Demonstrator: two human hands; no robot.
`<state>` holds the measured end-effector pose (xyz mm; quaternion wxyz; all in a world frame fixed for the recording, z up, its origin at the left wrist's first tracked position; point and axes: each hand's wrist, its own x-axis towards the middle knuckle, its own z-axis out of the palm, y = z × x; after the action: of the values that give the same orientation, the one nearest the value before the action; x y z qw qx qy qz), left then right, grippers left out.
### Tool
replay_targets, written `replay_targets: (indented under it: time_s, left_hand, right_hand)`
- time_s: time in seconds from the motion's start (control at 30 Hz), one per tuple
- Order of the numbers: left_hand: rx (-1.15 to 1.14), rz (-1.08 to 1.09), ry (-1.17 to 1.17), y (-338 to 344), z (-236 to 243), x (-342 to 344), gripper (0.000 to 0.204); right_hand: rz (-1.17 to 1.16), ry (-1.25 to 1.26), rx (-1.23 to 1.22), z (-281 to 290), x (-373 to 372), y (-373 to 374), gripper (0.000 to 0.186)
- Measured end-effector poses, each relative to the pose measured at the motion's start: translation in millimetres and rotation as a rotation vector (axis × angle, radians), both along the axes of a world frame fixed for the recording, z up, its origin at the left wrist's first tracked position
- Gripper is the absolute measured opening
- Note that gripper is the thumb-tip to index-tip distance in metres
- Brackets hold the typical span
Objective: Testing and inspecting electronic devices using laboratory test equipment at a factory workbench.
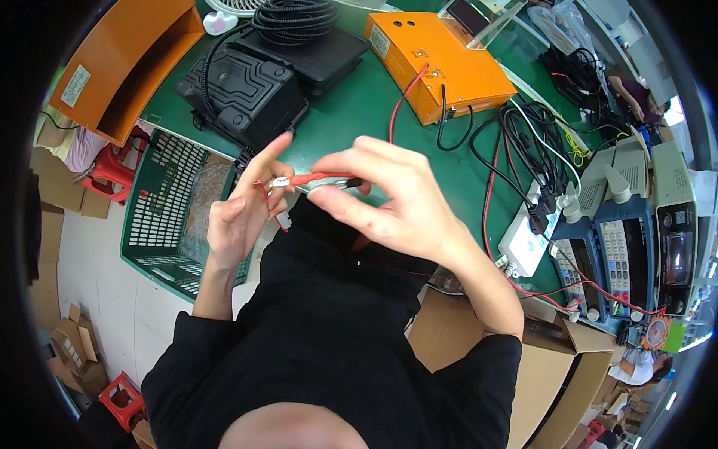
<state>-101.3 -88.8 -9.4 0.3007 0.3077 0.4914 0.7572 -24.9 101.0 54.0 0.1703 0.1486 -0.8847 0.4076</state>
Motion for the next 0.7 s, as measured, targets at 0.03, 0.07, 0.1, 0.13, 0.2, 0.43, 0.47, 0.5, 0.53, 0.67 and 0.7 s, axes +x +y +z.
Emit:
replay_targets:
  time_s: [0.03,0.07,0.1,0.13,0.2,0.43,0.47,0.5,0.53,0.67,0.7]
  left_hand:
    - [0.038,-0.012,-0.025,2,-2,0,0.071]
    - [0.075,-0.023,-0.052,4,-3,-1,0.075]
    - [0.085,-0.051,-0.084,6,-1,-2,0.066]
    - [0.083,-0.053,-0.087,6,-2,-3,0.066]
    - [0.038,-0.11,-0.149,4,-6,-6,0.051]
    - [0.056,-0.184,-0.216,1,-5,-7,0.034]
    - [0.055,-0.182,-0.218,0,-7,-8,0.034]
    - [0.089,-0.199,-0.156,0,-9,-10,0.036]
    - [0.122,-0.216,-0.094,0,-10,-10,0.038]
    - [0.165,-0.188,-0.064,1,-8,-12,0.041]
    - [0.165,-0.187,-0.066,1,-8,-12,0.041]
  right_hand:
    - [0.006,0.009,-0.022,-2,-1,-4,0.018]
    - [-0.002,0.002,-0.05,-3,-2,-6,0.016]
    - [-0.005,0.001,-0.053,-4,-4,-6,0.016]
    - [-0.026,0.008,-0.047,-4,-5,-6,0.014]
    - [-0.059,0.022,-0.032,-3,-8,-5,0.011]
    - [-0.078,0.214,0.003,-17,-14,-6,0.012]
    - [-0.065,0.265,0.047,-18,-15,-6,0.014]
    - [-0.052,0.316,0.092,-18,-15,-6,0.015]
    - [-0.051,0.313,0.091,-18,-15,-6,0.015]
    - [-0.05,0.355,0.051,-16,-17,-2,0.019]
    - [-0.043,0.362,0.064,-16,-17,0,0.019]
